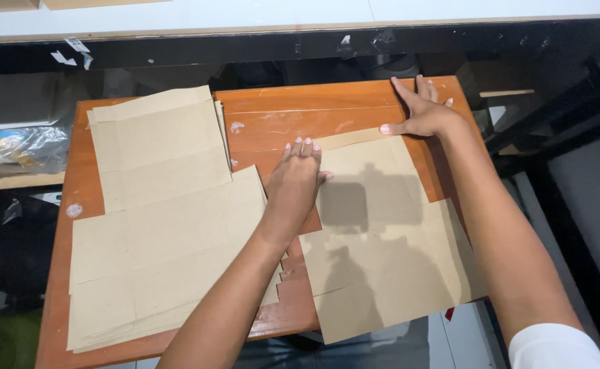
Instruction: The person folds flat cardboard pieces into small boxes by hand on a wooden table. They fold the side flaps inward, press the creases, and assemble the box shape, then place the finished box on a nearby shelf.
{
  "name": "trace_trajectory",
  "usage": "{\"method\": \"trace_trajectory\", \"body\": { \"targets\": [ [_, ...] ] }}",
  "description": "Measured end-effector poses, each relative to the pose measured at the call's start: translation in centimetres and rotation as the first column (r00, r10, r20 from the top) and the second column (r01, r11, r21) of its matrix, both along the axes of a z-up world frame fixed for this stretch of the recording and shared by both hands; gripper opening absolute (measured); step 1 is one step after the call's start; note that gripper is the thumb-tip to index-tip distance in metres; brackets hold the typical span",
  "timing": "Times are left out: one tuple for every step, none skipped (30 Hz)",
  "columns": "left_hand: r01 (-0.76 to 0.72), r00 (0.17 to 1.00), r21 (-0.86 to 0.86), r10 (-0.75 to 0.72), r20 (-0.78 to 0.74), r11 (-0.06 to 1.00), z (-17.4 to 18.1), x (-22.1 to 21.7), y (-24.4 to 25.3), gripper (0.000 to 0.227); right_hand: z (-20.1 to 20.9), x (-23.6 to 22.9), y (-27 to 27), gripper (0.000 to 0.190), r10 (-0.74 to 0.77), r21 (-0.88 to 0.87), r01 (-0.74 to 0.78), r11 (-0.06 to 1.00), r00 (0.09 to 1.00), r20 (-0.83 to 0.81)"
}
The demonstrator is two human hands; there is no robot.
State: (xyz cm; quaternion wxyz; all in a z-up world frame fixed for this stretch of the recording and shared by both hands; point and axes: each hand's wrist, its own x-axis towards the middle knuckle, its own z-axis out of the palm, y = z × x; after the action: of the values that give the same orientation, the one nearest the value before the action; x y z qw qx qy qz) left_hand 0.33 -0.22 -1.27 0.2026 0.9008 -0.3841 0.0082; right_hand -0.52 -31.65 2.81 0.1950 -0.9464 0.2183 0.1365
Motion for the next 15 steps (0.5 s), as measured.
{"method": "trace_trajectory", "body": {
  "targets": [
    [0.002, 1.0, -0.001, -0.002, 0.002, 1.0, 0.0, 0.1, -0.1, 0.06, 0.0, 0.2, 0.5, 0.125, -0.002, -0.001, 0.002, 1.0, 1.0, 0.002],
    [0.008, 1.0, 0.003, -0.008, -0.012, 1.0, 0.0, 0.2, 0.0, 0.06, -0.1, 0.4, 1.2, 0.127, 0.026, -0.009, -0.026, 1.0, 1.0, 0.004],
    [0.013, 1.0, 0.007, -0.013, -0.026, 1.0, 0.0, 0.3, 0.1, 0.06, -0.1, 0.6, 1.8, 0.128, 0.053, -0.018, -0.053, 0.998, 0.999, 0.006],
    [0.012, 1.0, 0.008, -0.012, -0.028, 1.0, 0.1, 0.2, 0.1, 0.06, 0.1, 0.8, 3.2, 0.128, 0.054, -0.017, -0.054, 0.998, 0.999, 0.005],
    [0.006, 0.999, 0.011, -0.005, -0.035, 1.0, 0.1, 0.1, 0.2, 0.06, 0.3, 1.1, 4.5, 0.127, 0.079, -0.008, -0.079, 0.997, 0.997, 0.003],
    [0.0, 0.999, 0.013, 0.0, -0.038, 1.0, 0.3, 0.1, 0.1, 0.059, 0.6, 1.4, 5.8, 0.125, 0.103, 0.0, -0.103, 0.995, 0.995, 0.005],
    [0.0, 0.999, 0.013, 0.001, -0.035, 1.0, 0.4, 0.2, 0.0, 0.059, 0.2, 2.1, 6.8, 0.125, 0.103, 0.0, -0.103, 0.995, 0.995, 0.008],
    [0.0, 0.999, 0.033, 0.002, -0.039, 0.999, 0.5, 0.2, 0.0, 0.059, -0.4, 2.7, 7.9, 0.125, 0.148, -0.01, -0.148, 0.989, 0.989, 0.026],
    [0.0, 0.999, 0.052, 0.003, -0.042, 0.999, 0.5, 0.1, -0.1, 0.06, -0.9, 3.2, 9.0, 0.124, 0.193, -0.022, -0.192, 0.981, 0.98, 0.044],
    [0.004, 0.999, 0.055, -0.002, -0.038, 0.998, 0.3, 0.2, -0.1, 0.06, -1.1, 3.6, 9.9, 0.124, 0.188, -0.02, -0.187, 0.982, 0.981, 0.049],
    [-0.006, 0.999, 0.065, 0.008, -0.039, 0.998, 0.2, 0.2, -0.2, 0.06, -1.2, 3.9, 10.8, 0.123, 0.222, -0.025, -0.22, 0.975, 0.974, 0.055],
    [-0.018, 0.999, 0.074, 0.021, -0.04, 0.997, 0.0, 0.4, -0.2, 0.061, -1.3, 4.4, 11.8, 0.121, 0.256, -0.03, -0.255, 0.967, 0.965, 0.061],
    [-0.014, 0.999, 0.078, 0.017, -0.034, 0.997, 0.2, 0.5, -0.3, 0.061, -1.7, 4.5, 11.3, 0.121, 0.252, -0.028, -0.251, 0.968, 0.965, 0.068],
    [-0.012, 0.998, 0.083, 0.018, -0.063, 0.996, 0.3, 0.6, -0.3, 0.062, -2.2, 4.6, 11.0, 0.123, 0.255, -0.031, -0.254, 0.967, 0.964, 0.075],
    [-0.01, 0.996, 0.088, 0.018, -0.092, 0.996, 0.3, 0.7, -0.2, 0.064, -2.8, 4.7, 10.6, 0.125, 0.259, -0.034, -0.257, 0.966, 0.963, 0.082]
  ]
}}
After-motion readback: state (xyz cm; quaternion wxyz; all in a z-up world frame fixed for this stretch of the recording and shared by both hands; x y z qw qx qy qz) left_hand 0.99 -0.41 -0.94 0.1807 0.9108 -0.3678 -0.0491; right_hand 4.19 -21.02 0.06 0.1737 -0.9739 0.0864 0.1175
